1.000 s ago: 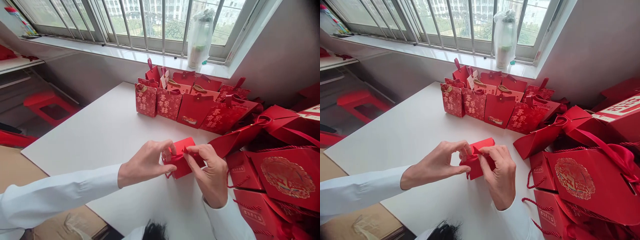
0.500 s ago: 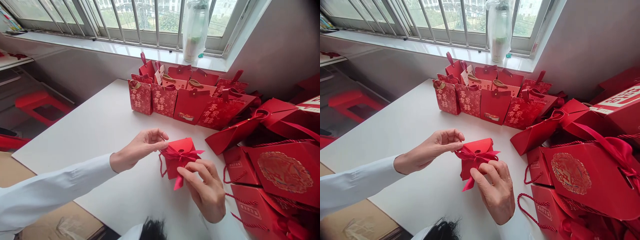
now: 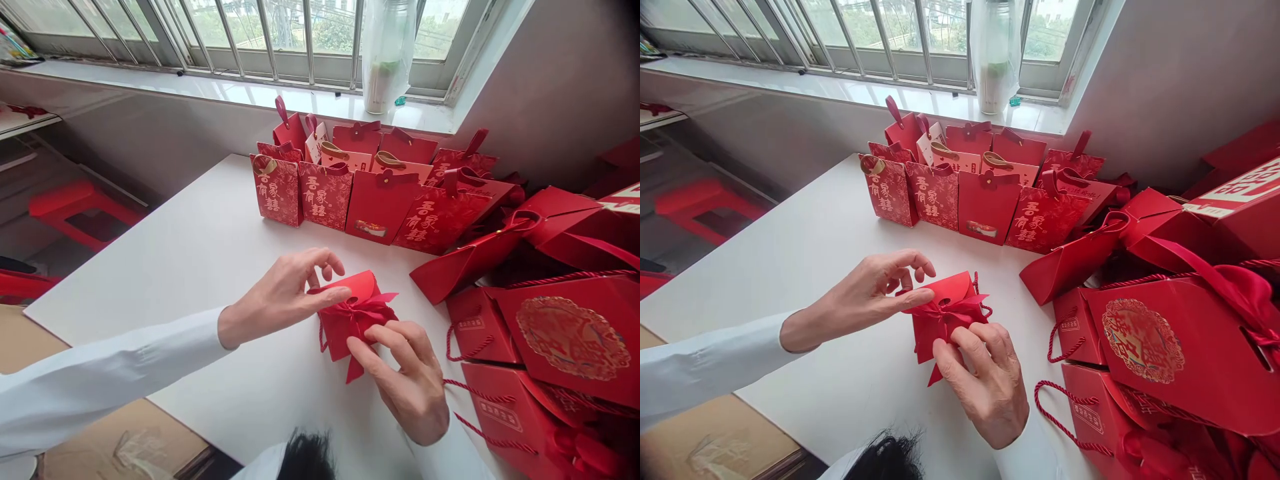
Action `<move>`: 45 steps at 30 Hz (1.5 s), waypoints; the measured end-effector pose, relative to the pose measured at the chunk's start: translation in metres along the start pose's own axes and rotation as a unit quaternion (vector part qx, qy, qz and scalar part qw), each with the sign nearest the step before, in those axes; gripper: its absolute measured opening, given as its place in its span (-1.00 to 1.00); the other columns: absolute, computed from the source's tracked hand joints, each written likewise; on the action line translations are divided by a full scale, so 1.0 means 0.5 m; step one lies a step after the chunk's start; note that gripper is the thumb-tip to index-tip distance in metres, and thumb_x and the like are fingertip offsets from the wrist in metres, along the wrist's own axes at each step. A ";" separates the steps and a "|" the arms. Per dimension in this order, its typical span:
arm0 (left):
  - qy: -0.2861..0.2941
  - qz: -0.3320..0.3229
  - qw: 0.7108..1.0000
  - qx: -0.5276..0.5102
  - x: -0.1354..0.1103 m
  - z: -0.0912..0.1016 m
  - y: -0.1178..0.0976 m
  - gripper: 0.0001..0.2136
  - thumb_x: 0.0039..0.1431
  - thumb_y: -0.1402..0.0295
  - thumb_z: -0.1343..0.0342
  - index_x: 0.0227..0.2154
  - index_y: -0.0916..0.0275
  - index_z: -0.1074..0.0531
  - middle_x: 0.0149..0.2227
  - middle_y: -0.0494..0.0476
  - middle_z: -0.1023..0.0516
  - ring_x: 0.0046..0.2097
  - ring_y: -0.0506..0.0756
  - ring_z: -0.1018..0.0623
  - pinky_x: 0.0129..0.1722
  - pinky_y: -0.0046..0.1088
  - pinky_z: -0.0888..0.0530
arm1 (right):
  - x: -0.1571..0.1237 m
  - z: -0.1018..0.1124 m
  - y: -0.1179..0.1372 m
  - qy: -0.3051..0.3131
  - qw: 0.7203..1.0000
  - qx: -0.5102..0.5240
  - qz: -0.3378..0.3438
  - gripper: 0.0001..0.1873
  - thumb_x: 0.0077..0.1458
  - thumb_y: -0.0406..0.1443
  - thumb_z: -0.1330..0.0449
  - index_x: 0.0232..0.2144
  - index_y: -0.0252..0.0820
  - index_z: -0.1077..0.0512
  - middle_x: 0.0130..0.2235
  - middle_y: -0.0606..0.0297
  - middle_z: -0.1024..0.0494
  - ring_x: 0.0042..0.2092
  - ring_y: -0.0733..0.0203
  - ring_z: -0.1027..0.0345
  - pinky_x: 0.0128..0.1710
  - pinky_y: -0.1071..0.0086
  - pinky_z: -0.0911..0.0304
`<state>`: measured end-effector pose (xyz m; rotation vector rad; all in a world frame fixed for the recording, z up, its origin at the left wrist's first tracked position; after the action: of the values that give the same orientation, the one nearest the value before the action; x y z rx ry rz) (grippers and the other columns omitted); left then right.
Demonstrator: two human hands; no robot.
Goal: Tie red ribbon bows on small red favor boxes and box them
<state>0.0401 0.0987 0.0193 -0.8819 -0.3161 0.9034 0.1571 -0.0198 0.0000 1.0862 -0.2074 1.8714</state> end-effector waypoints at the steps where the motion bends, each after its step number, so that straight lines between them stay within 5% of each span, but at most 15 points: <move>1: -0.008 -0.036 0.997 0.065 0.001 -0.001 -0.018 -0.72 0.13 0.10 -0.10 -0.27 0.23 -0.38 -0.34 0.02 -0.39 -0.44 -0.05 -0.32 -0.45 -0.51 -0.24 | 0.003 0.000 0.004 0.001 1.000 -0.006 0.004 -0.74 0.10 -0.59 -0.15 -0.30 -0.20 -0.51 -0.34 0.18 -0.49 -0.23 0.13 -0.29 -0.24 0.24 -0.27; 4: -0.008 -0.104 0.977 0.188 0.006 -0.023 -0.056 -0.75 0.13 0.13 -0.10 -0.36 0.25 -0.40 -0.38 -0.01 -0.36 -0.49 -0.08 -0.24 -0.49 -0.52 -0.18 | 0.008 -0.001 0.015 -0.001 1.000 -0.017 0.007 -0.77 0.10 -0.57 -0.17 -0.31 -0.21 -0.52 -0.34 0.18 -0.50 -0.24 0.13 -0.29 -0.24 0.24 -0.27; 8: -0.001 -0.125 0.969 0.215 0.021 -0.050 -0.065 -0.81 0.19 0.29 -0.04 -0.49 0.26 -0.37 -0.52 -0.07 -0.31 -0.53 -0.09 -0.22 -0.53 -0.54 -0.11 | 0.007 -0.004 0.018 -0.007 1.000 -0.015 -0.001 -0.75 0.10 -0.58 -0.15 -0.30 -0.21 -0.52 -0.36 0.19 -0.48 -0.25 0.14 -0.30 -0.26 0.25 -0.27; 19: -0.002 -0.007 0.998 0.063 0.035 -0.041 -0.017 -0.78 0.20 0.34 0.00 -0.53 0.29 -0.35 -0.56 -0.07 -0.41 -0.58 -0.12 -0.25 -0.58 -0.62 -0.18 | -0.004 -0.005 0.020 0.006 1.000 0.008 0.012 -0.64 0.10 -0.63 -0.07 -0.15 -0.23 -0.46 -0.28 0.15 -0.44 -0.23 0.13 -0.33 -0.23 0.21 -0.30; 24: 0.000 -0.013 0.999 0.032 0.016 -0.029 -0.021 -0.81 0.25 0.27 0.06 -0.35 0.25 -0.36 -0.58 -0.10 -0.38 -0.60 -0.11 -0.30 -0.59 -0.62 -0.21 | 0.003 0.033 -0.026 -0.047 0.995 0.020 -0.088 -0.56 0.09 -0.56 -0.13 0.00 -0.14 -0.36 -0.17 0.17 -0.38 -0.16 0.13 -0.32 -0.18 0.24 -0.30; 28: 0.038 -0.036 0.998 0.040 -0.008 -0.029 -0.018 -0.83 0.24 0.25 0.01 -0.33 0.24 -0.32 -0.51 -0.07 -0.41 -0.56 -0.10 -0.34 -0.58 -0.62 -0.22 | 0.010 0.031 -0.075 0.003 0.985 0.040 -0.170 -0.64 0.12 -0.37 -0.19 -0.01 -0.15 -0.34 -0.11 0.15 -0.36 -0.09 0.07 -0.30 -0.13 0.22 -0.28; 32: 0.041 -0.087 0.989 0.108 -0.023 -0.028 -0.021 -0.93 0.14 0.39 -0.11 -0.36 0.25 -0.33 -0.36 0.00 -0.44 -0.43 -0.07 -0.37 -0.49 -0.60 -0.26 | 0.008 0.010 -0.096 0.055 0.974 0.080 -0.206 -0.80 0.16 -0.35 -0.16 -0.13 -0.12 -0.41 -0.18 0.25 -0.42 -0.18 0.20 -0.35 -0.19 0.36 -0.28; 37: 0.053 -0.105 0.985 0.126 -0.022 -0.031 -0.018 -0.89 0.17 0.53 0.01 -0.33 0.26 -0.39 -0.34 0.01 -0.45 -0.40 -0.07 -0.38 -0.44 -0.60 -0.26 | 0.005 0.009 -0.107 0.052 0.961 0.109 -0.249 -0.92 0.19 -0.36 -0.15 -0.33 -0.10 -0.43 -0.34 0.40 -0.45 -0.31 0.31 -0.33 -0.32 0.47 -0.23; 45: 0.015 -0.103 0.988 0.117 -0.014 -0.018 -0.019 -0.85 0.18 0.54 0.08 -0.35 0.25 -0.39 -0.38 -0.01 -0.45 -0.43 -0.07 -0.35 -0.44 -0.58 -0.26 | 0.032 0.008 -0.111 0.085 0.945 0.139 -0.283 -0.73 0.24 -0.22 -0.09 -0.51 -0.15 -0.31 -0.49 0.41 -0.33 -0.46 0.33 -0.17 -0.44 0.45 -0.11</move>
<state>0.0460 0.0856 0.0219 -0.6328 -0.2629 0.7173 0.1999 0.0187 -0.0014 1.0231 0.4423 1.4789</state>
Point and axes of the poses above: each hand's wrist, its own x-axis towards the middle knuckle, its own z-axis out of the back of the hand, y = z × x, the point moved 7 cm from there along x, towards the middle knuckle
